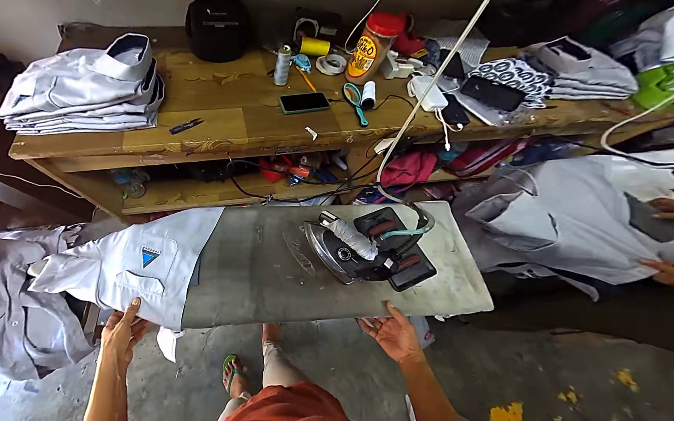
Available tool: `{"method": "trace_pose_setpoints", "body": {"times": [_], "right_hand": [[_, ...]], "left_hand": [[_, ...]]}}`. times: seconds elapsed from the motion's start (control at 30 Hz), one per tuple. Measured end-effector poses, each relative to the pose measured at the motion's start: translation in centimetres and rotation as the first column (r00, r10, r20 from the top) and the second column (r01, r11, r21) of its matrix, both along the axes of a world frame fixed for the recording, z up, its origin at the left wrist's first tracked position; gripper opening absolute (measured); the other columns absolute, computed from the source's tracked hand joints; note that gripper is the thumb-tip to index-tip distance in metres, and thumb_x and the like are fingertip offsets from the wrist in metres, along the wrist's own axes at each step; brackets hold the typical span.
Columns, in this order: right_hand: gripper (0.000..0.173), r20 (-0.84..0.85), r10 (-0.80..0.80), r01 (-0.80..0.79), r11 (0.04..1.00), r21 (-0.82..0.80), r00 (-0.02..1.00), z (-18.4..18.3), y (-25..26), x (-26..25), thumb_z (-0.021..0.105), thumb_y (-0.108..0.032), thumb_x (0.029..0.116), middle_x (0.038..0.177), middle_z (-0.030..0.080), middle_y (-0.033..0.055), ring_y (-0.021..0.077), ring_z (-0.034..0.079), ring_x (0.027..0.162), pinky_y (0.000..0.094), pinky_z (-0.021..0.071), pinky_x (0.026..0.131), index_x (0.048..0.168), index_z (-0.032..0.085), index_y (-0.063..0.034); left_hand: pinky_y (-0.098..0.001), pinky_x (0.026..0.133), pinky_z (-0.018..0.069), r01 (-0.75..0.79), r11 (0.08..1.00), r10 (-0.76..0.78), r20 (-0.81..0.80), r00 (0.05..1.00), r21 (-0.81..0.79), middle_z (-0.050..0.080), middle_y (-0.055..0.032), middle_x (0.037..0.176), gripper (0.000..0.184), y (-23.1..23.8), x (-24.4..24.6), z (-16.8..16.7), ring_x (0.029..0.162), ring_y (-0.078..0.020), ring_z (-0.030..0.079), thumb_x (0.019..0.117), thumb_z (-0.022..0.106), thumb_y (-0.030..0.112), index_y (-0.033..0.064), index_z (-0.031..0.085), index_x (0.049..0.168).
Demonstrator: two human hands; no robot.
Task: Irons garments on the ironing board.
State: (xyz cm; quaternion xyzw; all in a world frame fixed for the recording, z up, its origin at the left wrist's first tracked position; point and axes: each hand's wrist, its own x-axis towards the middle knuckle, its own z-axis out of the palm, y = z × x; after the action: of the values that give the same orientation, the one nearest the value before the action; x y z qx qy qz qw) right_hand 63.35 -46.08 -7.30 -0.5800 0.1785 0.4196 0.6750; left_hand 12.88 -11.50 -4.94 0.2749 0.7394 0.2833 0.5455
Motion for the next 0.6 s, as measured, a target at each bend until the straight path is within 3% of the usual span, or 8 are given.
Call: {"method": "trace_pose_setpoints", "body": {"times": [0.1, 0.2, 0.33, 0.6], "right_hand": [[0.037, 0.017, -0.048, 0.049, 0.998, -0.048, 0.999, 0.4, 0.3, 1.1, 0.042, -0.041, 0.1090, 0.103, 0.071, 0.0092, 0.0225, 0.073, 0.088, 0.0419, 0.0625, 0.074, 0.125, 0.055, -0.0109], [0.033, 0.019, -0.039, 0.040, 0.998, -0.041, 0.999, 0.0, 0.2, 1.3, 0.043, -0.037, 0.1092, 0.102, 0.073, 0.0105, 0.0227, 0.074, 0.086, 0.0410, 0.0636, 0.072, 0.124, 0.056, -0.0101], [0.034, 0.058, -0.047, 0.044, 0.998, 0.052, 0.997, -0.4, 0.3, 1.2, 0.037, -0.039, 0.1108, 0.095, 0.075, 0.0076, 0.0202, 0.076, 0.080, 0.0377, 0.0649, 0.067, 0.119, 0.057, -0.0124], [0.031, 0.116, -0.083, 0.088, 0.996, -0.033, 0.990, 0.0, 0.1, 0.4, 0.040, -0.039, 0.1106, 0.094, 0.075, 0.0045, 0.0164, 0.076, 0.078, 0.0344, 0.0650, 0.066, 0.120, 0.057, -0.0136]], "left_hand": [[-0.0373, 0.069, 0.0570, -0.003, 1.000, 0.004, -0.039, 0.999, 0.029, 0.064, -0.0169, 0.103, 0.053, -0.2, 0.8, 0.4, 0.078, -0.0206, 0.066, 0.1005, 0.066, 0.040, 0.0033, 0.049, 0.135], [-0.0385, 0.071, 0.0613, -0.037, 0.999, 0.034, 0.068, 0.997, 0.036, 0.068, -0.0167, 0.105, 0.048, 0.1, 0.6, -0.1, 0.082, -0.0217, 0.071, 0.1027, 0.063, 0.036, 0.0033, 0.051, 0.136], [-0.0397, 0.070, 0.0625, -0.050, 0.998, 0.039, 0.203, 0.978, 0.049, 0.069, -0.0140, 0.101, 0.038, 0.3, 0.3, -0.5, 0.082, -0.0214, 0.072, 0.1049, 0.059, 0.028, 0.0017, 0.053, 0.132], [-0.0378, 0.069, 0.0639, -0.077, 0.995, 0.060, 0.249, 0.967, 0.062, 0.070, -0.0122, 0.095, 0.031, -1.9, -0.2, -0.5, 0.078, -0.0194, 0.073, 0.1070, 0.055, 0.024, 0.0013, 0.053, 0.128]]}}
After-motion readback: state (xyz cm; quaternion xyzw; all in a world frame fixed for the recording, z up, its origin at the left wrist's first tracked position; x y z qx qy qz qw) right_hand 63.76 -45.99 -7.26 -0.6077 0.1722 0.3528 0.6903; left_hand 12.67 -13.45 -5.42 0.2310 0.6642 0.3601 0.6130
